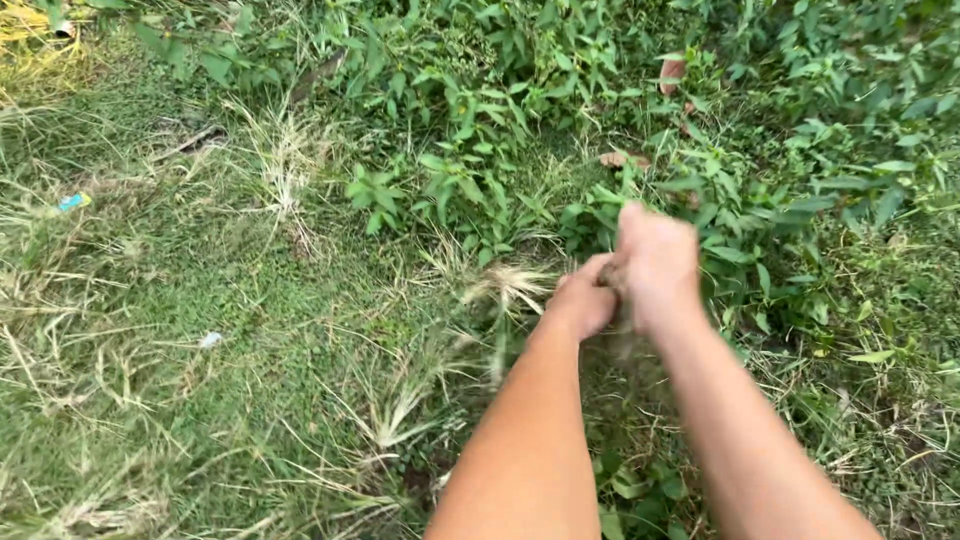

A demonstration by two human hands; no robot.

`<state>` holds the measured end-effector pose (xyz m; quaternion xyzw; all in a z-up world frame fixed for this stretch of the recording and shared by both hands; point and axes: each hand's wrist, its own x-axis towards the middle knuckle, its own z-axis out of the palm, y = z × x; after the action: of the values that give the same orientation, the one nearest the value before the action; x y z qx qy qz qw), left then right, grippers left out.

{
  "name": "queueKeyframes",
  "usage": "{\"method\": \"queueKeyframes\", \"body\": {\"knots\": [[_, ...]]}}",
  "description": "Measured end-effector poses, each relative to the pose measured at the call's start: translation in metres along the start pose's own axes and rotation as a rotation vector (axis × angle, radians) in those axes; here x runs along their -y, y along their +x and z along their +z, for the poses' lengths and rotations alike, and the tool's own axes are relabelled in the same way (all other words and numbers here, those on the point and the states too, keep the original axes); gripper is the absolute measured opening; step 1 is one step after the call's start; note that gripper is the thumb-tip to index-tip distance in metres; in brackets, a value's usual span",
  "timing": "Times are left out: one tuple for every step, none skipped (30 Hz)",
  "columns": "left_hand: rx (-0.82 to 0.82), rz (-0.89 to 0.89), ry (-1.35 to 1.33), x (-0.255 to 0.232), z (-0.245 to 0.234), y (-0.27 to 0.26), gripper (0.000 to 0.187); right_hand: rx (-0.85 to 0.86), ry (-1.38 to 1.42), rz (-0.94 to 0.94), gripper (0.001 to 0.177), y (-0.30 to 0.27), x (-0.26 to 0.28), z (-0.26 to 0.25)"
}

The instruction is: Pulling weeds from a grassy patch outdoors by hand.

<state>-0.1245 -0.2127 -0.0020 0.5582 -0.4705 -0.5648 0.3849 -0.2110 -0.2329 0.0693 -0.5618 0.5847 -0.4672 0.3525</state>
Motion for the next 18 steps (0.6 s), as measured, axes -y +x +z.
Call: {"method": "queueKeyframes", "body": {"knots": [[-0.005,-0.005,0.001,-0.009,0.005,-0.006,0.058,0.006,0.003,0.003,0.041,0.017,0.011,-0.012],[0.031,-0.073,0.150,-0.017,0.010,-0.013,0.048,-0.035,-0.246,-0.091,0.035,0.033,0.022,-0.023],[0.062,-0.142,0.302,-0.026,0.013,-0.020,0.044,-0.074,-0.490,-0.189,0.030,0.049,0.033,-0.032],[0.054,-0.150,0.306,-0.023,0.017,-0.019,0.044,-0.065,-0.481,-0.188,0.030,0.054,0.038,-0.049],[0.026,-0.142,0.301,-0.021,0.021,-0.019,0.046,-0.023,-0.083,-0.226,0.038,0.060,0.043,-0.065],[-0.003,-0.135,0.295,-0.019,0.025,-0.019,0.057,0.020,0.315,-0.256,0.049,0.065,0.049,-0.081],[-0.012,-0.140,0.298,-0.011,0.028,-0.010,0.057,0.027,0.323,-0.254,0.049,0.060,0.052,-0.088],[-0.083,-0.095,0.165,-0.004,0.030,0.000,0.058,0.044,-0.091,-0.184,0.037,0.055,0.055,-0.094],[-0.155,-0.049,0.035,0.003,0.032,0.011,0.060,0.061,-0.503,-0.111,0.034,0.050,0.058,-0.100],[-0.164,-0.052,0.040,-0.022,0.027,0.016,0.060,0.068,-0.494,-0.113,0.034,0.045,0.043,-0.108],[-0.205,0.122,0.021,-0.047,0.022,0.024,0.058,0.011,-0.545,-0.186,0.034,0.041,0.029,-0.115],[-0.242,0.297,0.004,-0.073,0.017,0.032,0.057,-0.048,-0.596,-0.260,0.039,0.038,0.014,-0.122],[-0.247,0.295,0.008,-0.106,0.009,0.037,0.057,-0.043,-0.590,-0.261,0.039,0.028,0.005,-0.120],[-0.301,0.365,-0.058,-0.139,0.001,0.042,0.060,0.008,-0.558,-0.096,0.044,0.018,-0.003,-0.117],[-0.358,0.439,-0.123,-0.174,-0.008,0.049,0.065,0.058,-0.523,0.063,0.050,0.010,-0.011,-0.114],[-0.366,0.443,-0.117,-0.186,-0.013,0.071,0.065,0.063,-0.515,0.056,0.050,0.012,-0.018,-0.102],[-0.346,0.527,-0.162,-0.194,-0.016,0.092,0.057,0.171,-0.490,0.098,0.073,0.011,-0.027,-0.092],[-0.324,0.610,-0.205,-0.202,-0.020,0.112,0.054,0.278,-0.463,0.140,0.096,0.009,-0.036,-0.081]]}}
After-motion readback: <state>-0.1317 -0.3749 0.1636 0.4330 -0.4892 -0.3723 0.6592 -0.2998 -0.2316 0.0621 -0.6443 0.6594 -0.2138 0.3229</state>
